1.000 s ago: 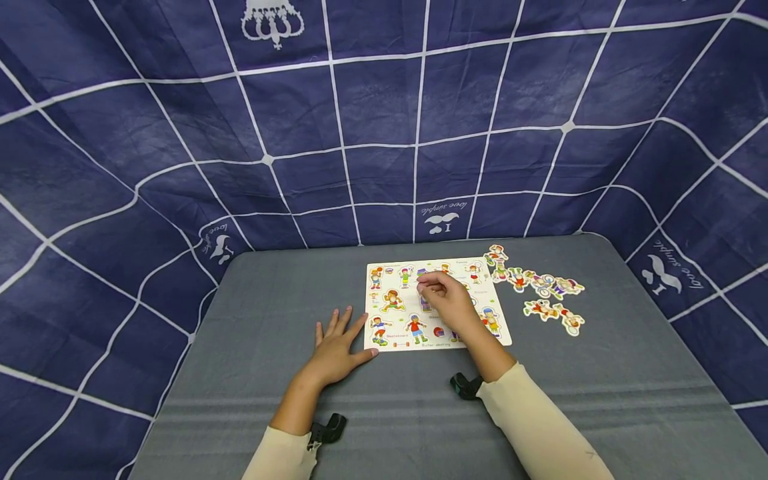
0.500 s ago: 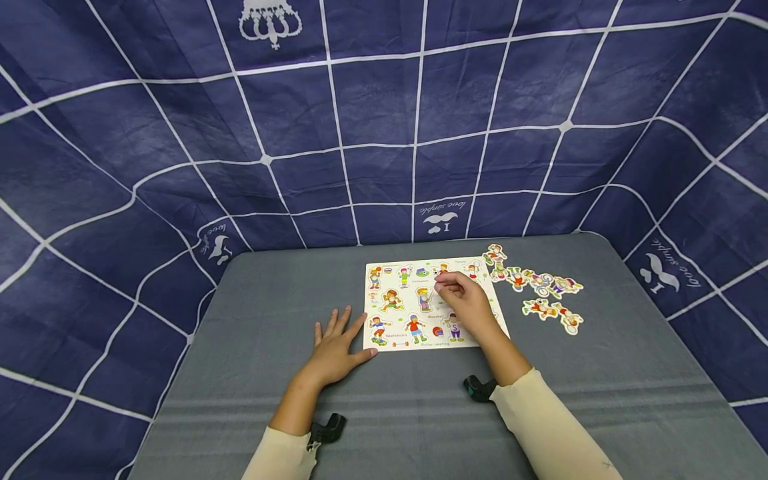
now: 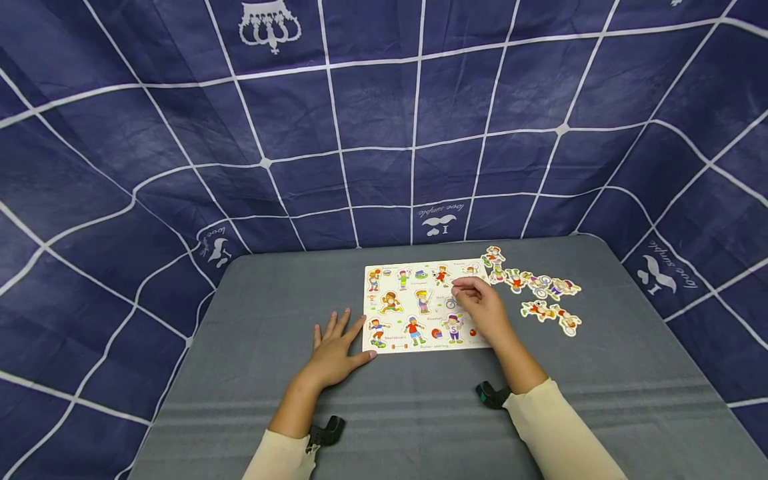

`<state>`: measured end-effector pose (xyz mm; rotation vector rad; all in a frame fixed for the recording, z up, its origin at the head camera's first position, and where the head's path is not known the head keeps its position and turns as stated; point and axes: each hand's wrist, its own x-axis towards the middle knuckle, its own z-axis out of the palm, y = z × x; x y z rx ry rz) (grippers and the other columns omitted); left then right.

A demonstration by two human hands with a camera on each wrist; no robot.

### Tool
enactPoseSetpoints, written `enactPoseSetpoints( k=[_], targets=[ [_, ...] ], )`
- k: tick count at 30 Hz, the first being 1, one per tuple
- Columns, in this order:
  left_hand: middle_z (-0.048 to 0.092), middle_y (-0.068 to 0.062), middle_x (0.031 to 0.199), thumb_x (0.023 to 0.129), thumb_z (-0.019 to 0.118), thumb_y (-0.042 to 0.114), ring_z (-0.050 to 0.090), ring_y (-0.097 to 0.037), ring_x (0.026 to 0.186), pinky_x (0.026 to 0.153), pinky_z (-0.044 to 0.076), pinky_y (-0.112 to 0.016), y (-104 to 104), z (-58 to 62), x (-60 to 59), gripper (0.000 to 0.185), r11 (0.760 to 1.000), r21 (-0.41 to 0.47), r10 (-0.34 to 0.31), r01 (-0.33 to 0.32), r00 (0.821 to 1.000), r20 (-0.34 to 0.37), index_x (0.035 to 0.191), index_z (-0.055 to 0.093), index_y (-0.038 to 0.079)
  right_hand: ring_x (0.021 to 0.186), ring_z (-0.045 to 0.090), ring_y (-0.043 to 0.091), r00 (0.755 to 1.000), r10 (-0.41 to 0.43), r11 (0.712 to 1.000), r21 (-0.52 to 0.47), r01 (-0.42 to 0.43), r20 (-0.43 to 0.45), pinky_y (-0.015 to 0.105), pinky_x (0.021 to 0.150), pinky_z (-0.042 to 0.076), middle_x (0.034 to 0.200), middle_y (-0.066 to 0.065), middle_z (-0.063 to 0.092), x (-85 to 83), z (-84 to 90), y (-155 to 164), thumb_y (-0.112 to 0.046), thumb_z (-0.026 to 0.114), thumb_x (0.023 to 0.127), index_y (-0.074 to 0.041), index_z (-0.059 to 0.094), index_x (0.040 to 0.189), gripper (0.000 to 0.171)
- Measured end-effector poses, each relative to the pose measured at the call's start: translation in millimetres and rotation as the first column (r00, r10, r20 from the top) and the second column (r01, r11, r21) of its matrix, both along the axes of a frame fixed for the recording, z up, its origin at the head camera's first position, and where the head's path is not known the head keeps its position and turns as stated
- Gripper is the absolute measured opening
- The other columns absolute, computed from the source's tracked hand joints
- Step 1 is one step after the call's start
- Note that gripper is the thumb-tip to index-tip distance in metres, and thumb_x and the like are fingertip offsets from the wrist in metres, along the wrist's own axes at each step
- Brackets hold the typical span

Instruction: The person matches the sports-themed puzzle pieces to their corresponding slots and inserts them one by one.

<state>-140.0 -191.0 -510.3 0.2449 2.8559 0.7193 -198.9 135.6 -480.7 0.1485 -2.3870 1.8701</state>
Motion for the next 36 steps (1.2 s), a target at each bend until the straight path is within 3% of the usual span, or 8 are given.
enactPoseSetpoints(
  k=[3,6,8,14,30,36],
  targets=[
    [0.015,-0.011,0.171,0.089,0.066,0.063,0.001,-0.040,0.159,0.120,-0.006,-0.071,0,-0.7,0.0,0.083,1.000,0.001,0.000,0.000,1.000,-0.003,0.159,0.035,0.030,0.086,0.063,0.000,1.000,-0.007,1.000,0.016,0.006,0.006,0.010,0.075,0.050,0.110,0.028,0.068,7.1,9.8,3,-0.009,0.065,0.098,0.010,0.065,0.120,0.029],
    [0.014,-0.010,0.171,0.090,0.065,0.064,0.000,-0.039,0.159,0.120,-0.006,-0.071,-1,-1.8,-0.5,0.084,1.000,-0.005,0.000,0.000,1.000,-0.002,0.159,0.033,0.031,0.086,0.065,0.003,1.000,-0.015,1.000,0.017,0.015,0.001,0.011,0.074,0.050,0.109,0.028,0.068,8.0,8.1,9,-0.010,0.066,0.098,0.007,0.066,0.119,0.028],
    [0.014,-0.010,0.171,0.090,0.065,0.064,0.001,-0.039,0.159,0.120,-0.006,-0.071,-1,-1.8,-0.7,0.084,1.000,-0.008,0.000,0.000,1.000,-0.003,0.160,0.033,0.031,0.084,0.064,0.001,1.000,-0.030,0.999,0.012,0.030,-0.005,0.011,0.073,0.050,0.109,0.026,0.069,3.6,-2.1,15,-0.014,0.067,0.098,0.004,0.067,0.118,0.027],
    [0.015,-0.011,0.171,0.090,0.065,0.064,0.001,-0.039,0.159,0.120,-0.005,-0.071,-2,-0.7,-0.5,0.083,1.000,-0.010,0.000,0.000,1.000,-0.004,0.159,0.034,0.030,0.082,0.061,-0.003,0.997,-0.079,0.996,0.043,0.079,-0.003,0.011,0.073,0.050,0.104,0.014,0.069,5.2,-7.2,30,-0.021,0.069,0.098,0.002,0.068,0.118,0.031],
    [0.015,-0.011,0.171,0.089,0.065,0.064,0.001,-0.039,0.159,0.120,-0.006,-0.071,-1,-0.6,0.7,0.083,1.000,-0.003,0.001,-0.001,1.000,-0.004,0.159,0.035,0.030,0.084,0.060,-0.010,0.984,-0.179,0.978,0.103,0.180,-0.013,0.007,0.074,0.049,0.094,-0.016,0.064,22.3,-6.6,65,-0.021,0.066,0.099,0.003,0.068,0.119,0.031],
    [0.016,-0.011,0.171,0.089,0.065,0.064,0.001,-0.039,0.159,0.120,-0.006,-0.071,-1,-1.4,1.0,0.083,1.000,0.000,0.002,-0.002,1.000,-0.009,0.159,0.035,0.031,0.083,0.061,-0.013,0.982,-0.188,0.973,0.136,0.188,-0.014,0.008,0.073,0.049,0.092,-0.019,0.066,27.3,-7.0,79,-0.023,0.068,0.098,0.002,0.069,0.120,0.033]
  ],
)
